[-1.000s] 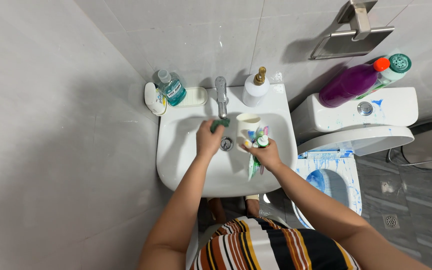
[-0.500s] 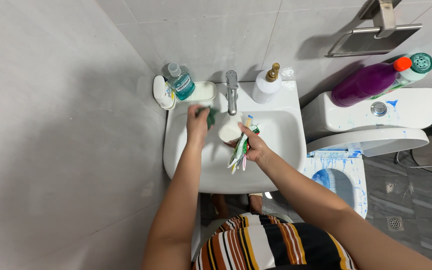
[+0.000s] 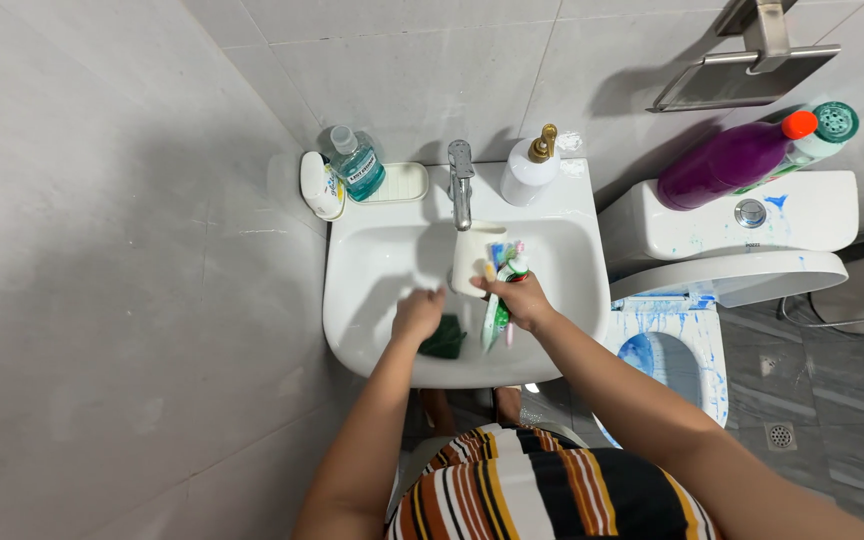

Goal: Cleaning the bathroom wall and shower area with a sponge and cleaning agents.

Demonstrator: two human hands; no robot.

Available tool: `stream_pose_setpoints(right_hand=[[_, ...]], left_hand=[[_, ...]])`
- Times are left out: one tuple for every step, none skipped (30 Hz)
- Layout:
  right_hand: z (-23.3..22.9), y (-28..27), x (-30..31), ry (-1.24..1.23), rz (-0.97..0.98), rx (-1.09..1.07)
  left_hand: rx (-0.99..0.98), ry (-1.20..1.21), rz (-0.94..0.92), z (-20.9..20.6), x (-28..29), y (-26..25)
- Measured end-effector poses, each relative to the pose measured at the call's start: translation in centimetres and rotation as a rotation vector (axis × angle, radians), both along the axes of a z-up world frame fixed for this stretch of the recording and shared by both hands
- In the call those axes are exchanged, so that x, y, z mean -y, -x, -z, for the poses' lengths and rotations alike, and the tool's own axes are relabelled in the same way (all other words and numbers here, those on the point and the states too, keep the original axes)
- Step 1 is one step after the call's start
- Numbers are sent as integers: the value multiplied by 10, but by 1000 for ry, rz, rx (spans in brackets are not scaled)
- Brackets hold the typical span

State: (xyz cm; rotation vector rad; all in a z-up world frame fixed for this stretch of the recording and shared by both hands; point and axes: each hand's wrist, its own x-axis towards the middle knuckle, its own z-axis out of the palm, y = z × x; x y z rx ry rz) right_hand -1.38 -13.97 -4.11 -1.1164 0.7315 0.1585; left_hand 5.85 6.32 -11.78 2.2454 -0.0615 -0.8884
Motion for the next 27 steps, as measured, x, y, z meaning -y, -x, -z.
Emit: stream_pose_setpoints(right_hand=[[-2,2,1,0,1,-1],[-5,4,3,68,-110,79],[-8,4,5,136,-220,163],[-5,1,12,138,-218,167],[-1,1,18,148,-234,148],[3,1,24,157,-251,128],[-3,1,29,158,-248,130],[-10,2,33,87,-129,80],[-16,3,39,15,-10,30],[-19,5,44,16,-6,30],[-22,6,48,71,27,-4],[-25,7,53,125,61,-39],[-20,11,58,126,59,-43],[-16,15,63,136,48,-40],[-12,15,68,148,39,-29],[-10,14,69,150,38,-25],[-8,13,69,107,50,-16],[-5,13,69,63,62,-6],[0,12,69,61,59,-6],[5,10,68,62,45,0],[10,8,66,61,29,6],[20,4,66,57,22,7],[29,0,66,145,-43,-5],[39,-4,65,234,-108,-17],[31,-11,59,234,-115,-18],[23,-17,53,238,-148,-9],[15,-25,46,241,-183,3]], left_hand=[[-1,0,1,-26,9,-5],[-191,404,-165,-51,19,-9],[-381,805,-328,-78,30,-16],[-378,807,-324,-67,42,-23],[-337,866,-278,-55,54,-27],[-295,924,-233,-44,66,-31],[-295,924,-229,-42,73,-36],[-330,816,-267,-41,81,-41],[-365,708,-303,-39,89,-46],[-366,708,-300,-56,86,-42],[-94,511,-58,-73,83,-38],[177,304,178,-90,80,-35],[173,305,175,-76,74,-33],[295,305,108,-62,67,-30],[426,307,45,-49,61,-33],[430,309,44,-56,53,-30],[366,346,56,-62,44,-25],[303,383,67,-68,35,-20],[304,380,64,-79,35,-20],[408,395,193,-90,34,-20],[511,405,320,-101,32,-20],[513,399,315,-108,39,-23],[528,212,452,-115,46,-28],[536,22,585,-121,52,-32],[535,21,578,-114,52,-41],[318,-16,577,-106,52,-50],[103,-53,569,-99,51,-60]])
